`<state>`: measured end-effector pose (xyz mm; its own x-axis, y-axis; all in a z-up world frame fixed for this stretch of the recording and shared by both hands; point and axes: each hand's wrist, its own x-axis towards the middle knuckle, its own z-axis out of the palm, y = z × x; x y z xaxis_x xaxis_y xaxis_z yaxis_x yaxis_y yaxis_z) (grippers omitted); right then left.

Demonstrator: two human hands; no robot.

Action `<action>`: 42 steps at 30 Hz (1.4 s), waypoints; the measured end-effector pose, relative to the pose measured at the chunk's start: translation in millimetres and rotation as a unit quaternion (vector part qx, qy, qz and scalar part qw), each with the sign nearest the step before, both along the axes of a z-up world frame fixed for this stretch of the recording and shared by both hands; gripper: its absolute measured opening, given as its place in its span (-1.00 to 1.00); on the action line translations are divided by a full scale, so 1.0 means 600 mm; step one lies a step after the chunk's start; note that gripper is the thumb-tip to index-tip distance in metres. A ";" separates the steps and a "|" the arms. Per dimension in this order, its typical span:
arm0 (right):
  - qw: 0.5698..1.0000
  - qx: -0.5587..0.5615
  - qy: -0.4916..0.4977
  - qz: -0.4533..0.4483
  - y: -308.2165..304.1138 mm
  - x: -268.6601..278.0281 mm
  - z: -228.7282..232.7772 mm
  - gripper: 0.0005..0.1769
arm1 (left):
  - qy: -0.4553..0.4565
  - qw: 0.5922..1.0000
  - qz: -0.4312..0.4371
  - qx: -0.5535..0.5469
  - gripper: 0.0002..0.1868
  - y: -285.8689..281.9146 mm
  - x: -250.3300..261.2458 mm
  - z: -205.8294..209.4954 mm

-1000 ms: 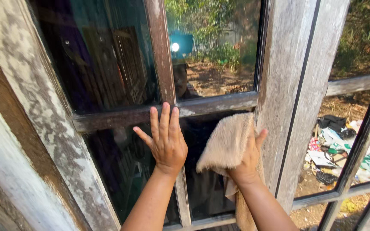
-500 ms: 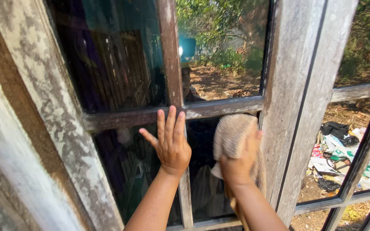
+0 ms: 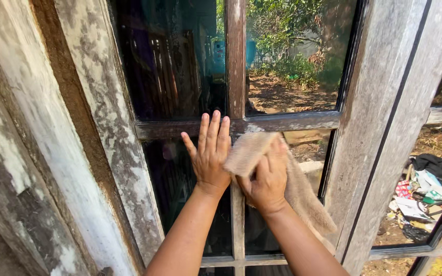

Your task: The person cleans the glass panes and wooden frame of a window using a cloth by hand.

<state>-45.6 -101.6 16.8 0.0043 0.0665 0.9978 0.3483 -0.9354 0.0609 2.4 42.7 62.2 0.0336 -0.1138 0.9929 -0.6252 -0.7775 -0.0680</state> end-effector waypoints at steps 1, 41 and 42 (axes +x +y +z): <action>0.999 -0.024 0.023 0.011 -0.006 -0.004 0.001 -0.51 | -0.004 1.000 0.011 -0.001 -0.48 0.000 0.002 0.000; 0.999 -0.031 0.033 0.016 0.006 -0.014 -0.051 -0.51 | 0.033 0.998 0.057 0.006 -0.50 0.011 -0.031 0.013; 0.997 -0.049 0.057 0.025 -0.001 -0.021 -0.095 -0.51 | 0.033 0.998 0.054 0.006 -0.52 0.010 -0.031 0.014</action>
<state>-58.3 -102.1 -40.2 0.1110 0.1660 0.9799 0.4034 -0.9086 0.1082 -16.5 48.8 70.7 0.1124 -0.1182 0.9866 -0.5415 -0.8398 -0.0390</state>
